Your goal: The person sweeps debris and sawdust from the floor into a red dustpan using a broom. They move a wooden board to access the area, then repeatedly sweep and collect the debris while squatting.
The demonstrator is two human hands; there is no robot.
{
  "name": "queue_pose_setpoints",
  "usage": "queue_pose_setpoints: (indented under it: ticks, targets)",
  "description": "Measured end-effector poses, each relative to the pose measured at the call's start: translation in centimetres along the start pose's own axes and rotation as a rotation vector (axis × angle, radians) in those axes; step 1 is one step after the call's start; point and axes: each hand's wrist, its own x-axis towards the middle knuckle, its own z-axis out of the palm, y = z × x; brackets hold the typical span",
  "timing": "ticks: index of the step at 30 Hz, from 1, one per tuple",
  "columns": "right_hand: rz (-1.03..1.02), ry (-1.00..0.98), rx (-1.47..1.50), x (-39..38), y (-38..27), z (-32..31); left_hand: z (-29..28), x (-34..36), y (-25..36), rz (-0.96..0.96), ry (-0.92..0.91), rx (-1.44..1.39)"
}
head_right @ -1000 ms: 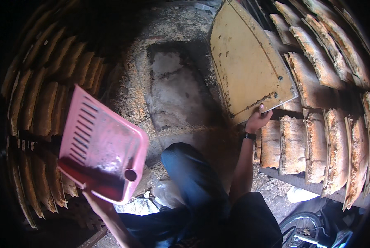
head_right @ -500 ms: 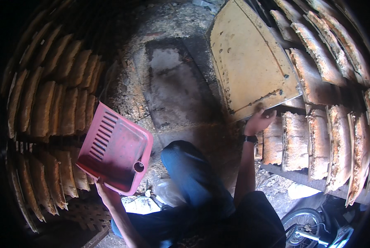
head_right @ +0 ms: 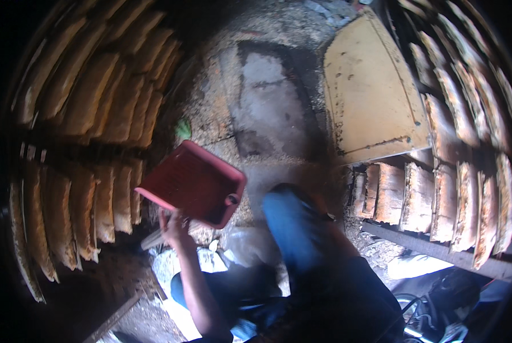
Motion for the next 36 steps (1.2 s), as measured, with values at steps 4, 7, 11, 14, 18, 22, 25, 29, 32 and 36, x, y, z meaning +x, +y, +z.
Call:
queue_pose_setpoints:
  ticks: [4,7,11,14,18,22,25,29,32,36]
  targets:
    - [-0.125,-0.120,0.016,-3.8,0.5,-2.4,1.1,-6.5,0.2,-0.198,0.160,-0.061]
    - [-0.256,-0.163,0.097,-5.5,-1.3,-4.5,-1.2,-9.9,-1.1,-0.265,0.287,-0.048]
    - [-0.339,-0.356,-0.274,-5.5,-8.6,-7.5,-6.1,-13.8,-3.4,-0.459,0.446,0.171]
    - [-0.405,-0.343,-0.140,-8.7,-11.3,-6.6,-2.6,-20.9,2.3,-0.519,0.486,-0.086]
    - [-0.356,-0.519,-0.283,-9.5,-14.7,-4.3,-2.1,-21.5,4.6,-0.467,0.518,-0.145]
    - [-0.327,-0.411,-0.362,-8.0,-15.4,0.4,-3.4,-17.6,2.0,-0.364,0.607,0.030]
    - [-0.311,-0.203,0.052,-9.0,-21.2,1.8,-2.6,-16.8,4.2,-0.272,0.571,-0.053]
    - [-0.332,-0.057,-0.197,-8.9,-22.7,4.1,-2.1,-16.6,3.9,-0.161,0.379,-0.084]
    - [-0.339,0.010,-0.160,-8.6,-22.6,5.7,-2.2,-17.8,4.9,-0.200,0.309,-0.053]
    - [-0.355,0.046,-0.150,-8.2,-22.5,6.3,-3.1,-18.2,4.8,-0.188,0.234,-0.027]
